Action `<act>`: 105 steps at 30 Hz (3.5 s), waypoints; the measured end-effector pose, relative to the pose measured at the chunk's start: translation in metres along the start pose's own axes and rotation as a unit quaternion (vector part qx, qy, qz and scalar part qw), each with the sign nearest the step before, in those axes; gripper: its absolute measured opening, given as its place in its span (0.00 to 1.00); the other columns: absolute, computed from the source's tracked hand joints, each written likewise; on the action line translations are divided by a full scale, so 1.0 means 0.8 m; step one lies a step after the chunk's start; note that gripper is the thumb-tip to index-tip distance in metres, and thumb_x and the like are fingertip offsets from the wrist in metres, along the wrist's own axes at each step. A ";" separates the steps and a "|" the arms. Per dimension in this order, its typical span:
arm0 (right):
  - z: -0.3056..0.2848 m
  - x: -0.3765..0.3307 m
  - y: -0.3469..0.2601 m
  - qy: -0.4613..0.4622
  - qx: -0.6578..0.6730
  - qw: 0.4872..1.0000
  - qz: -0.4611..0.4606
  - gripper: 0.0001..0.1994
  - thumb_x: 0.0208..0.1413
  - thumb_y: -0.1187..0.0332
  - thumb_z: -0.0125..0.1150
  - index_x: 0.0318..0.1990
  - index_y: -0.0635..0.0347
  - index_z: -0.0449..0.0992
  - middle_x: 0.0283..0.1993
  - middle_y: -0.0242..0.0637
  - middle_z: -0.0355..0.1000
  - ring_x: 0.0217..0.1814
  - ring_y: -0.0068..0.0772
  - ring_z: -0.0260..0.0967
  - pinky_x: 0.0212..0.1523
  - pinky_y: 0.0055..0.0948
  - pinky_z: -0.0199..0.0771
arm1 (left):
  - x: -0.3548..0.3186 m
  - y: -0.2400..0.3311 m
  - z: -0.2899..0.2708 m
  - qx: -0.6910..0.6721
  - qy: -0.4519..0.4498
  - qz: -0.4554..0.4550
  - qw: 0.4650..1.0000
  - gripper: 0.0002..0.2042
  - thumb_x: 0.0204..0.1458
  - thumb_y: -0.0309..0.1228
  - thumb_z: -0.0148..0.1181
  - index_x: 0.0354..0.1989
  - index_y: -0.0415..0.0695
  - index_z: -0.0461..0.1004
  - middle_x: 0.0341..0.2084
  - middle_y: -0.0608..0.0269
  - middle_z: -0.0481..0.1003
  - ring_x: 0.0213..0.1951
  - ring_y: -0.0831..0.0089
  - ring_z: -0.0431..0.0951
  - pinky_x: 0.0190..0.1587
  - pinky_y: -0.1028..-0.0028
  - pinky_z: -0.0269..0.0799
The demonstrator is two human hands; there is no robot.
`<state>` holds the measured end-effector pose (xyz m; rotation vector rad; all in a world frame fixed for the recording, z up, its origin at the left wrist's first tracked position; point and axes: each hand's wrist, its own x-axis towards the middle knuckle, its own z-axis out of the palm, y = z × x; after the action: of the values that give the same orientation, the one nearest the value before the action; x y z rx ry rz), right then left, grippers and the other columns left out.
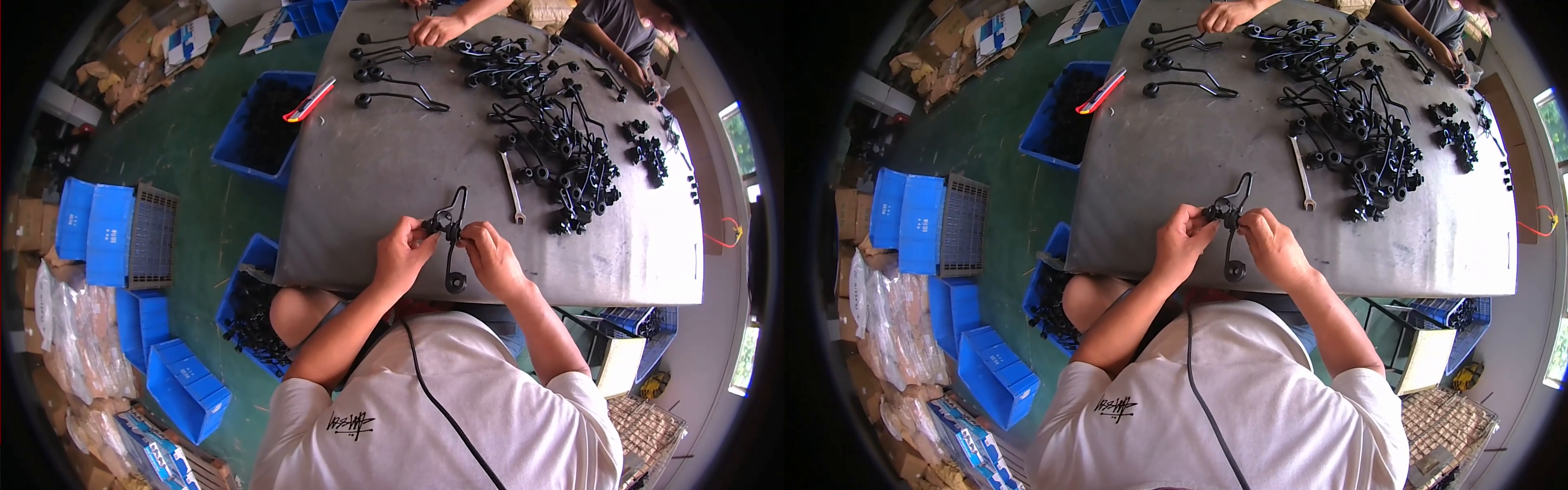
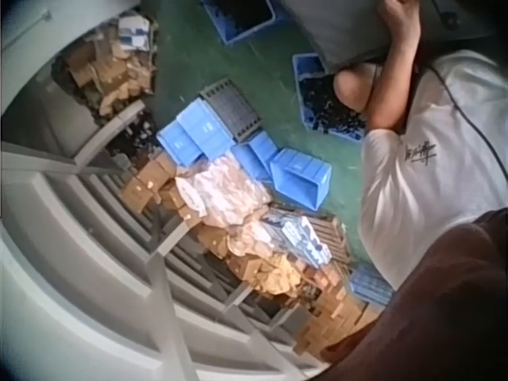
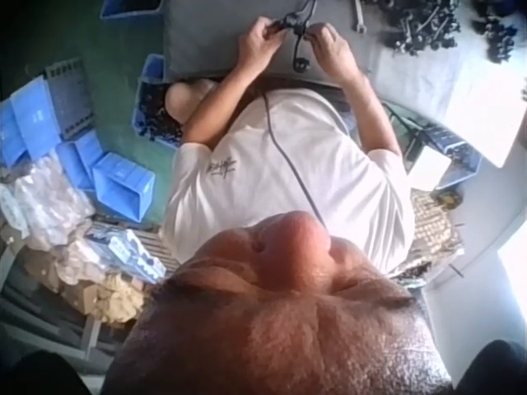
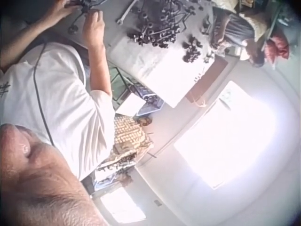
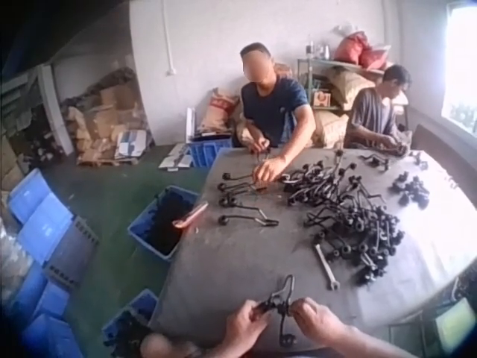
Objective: Assembling small black mechanical linkages on a workbench using a wrench.
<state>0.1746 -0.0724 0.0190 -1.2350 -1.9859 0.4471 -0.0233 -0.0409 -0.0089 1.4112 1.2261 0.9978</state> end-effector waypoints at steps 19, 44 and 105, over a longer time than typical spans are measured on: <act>-0.001 0.010 0.003 -0.082 -0.054 0.982 0.159 0.13 0.67 0.63 0.53 0.33 0.62 0.69 0.33 0.45 0.71 0.35 0.55 0.69 0.40 0.47 0.67 | -0.001 -0.010 0.006 -0.051 -0.001 0.026 0.998 0.10 0.59 0.27 0.66 0.43 0.38 0.71 0.29 0.70 0.78 0.27 0.89 0.71 0.26 0.83 0.65; 0.013 0.019 -0.012 -0.017 0.067 0.962 0.265 0.17 0.70 0.57 0.48 0.36 0.64 0.70 0.31 0.51 0.70 0.36 0.59 0.68 0.39 0.50 0.67 | 0.000 -0.002 0.001 -0.081 0.010 -0.017 0.996 0.11 0.57 0.26 0.67 0.43 0.36 0.72 0.30 0.67 0.79 0.31 0.87 0.74 0.33 0.80 0.72; 0.009 0.087 0.075 0.087 0.459 0.782 0.413 0.13 0.68 0.59 0.57 0.40 0.62 0.72 0.27 0.35 0.71 0.23 0.28 0.69 0.26 0.26 0.69 | 0.022 -0.028 -0.020 0.219 0.105 0.202 0.949 0.21 0.48 0.23 0.66 0.51 0.39 0.68 0.28 0.55 0.78 0.30 0.51 0.78 0.34 0.55 0.72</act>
<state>0.1880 0.0179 0.0047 -1.3050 -0.7091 1.4556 -0.0402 -0.0205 -0.0279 2.0045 1.4039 1.2254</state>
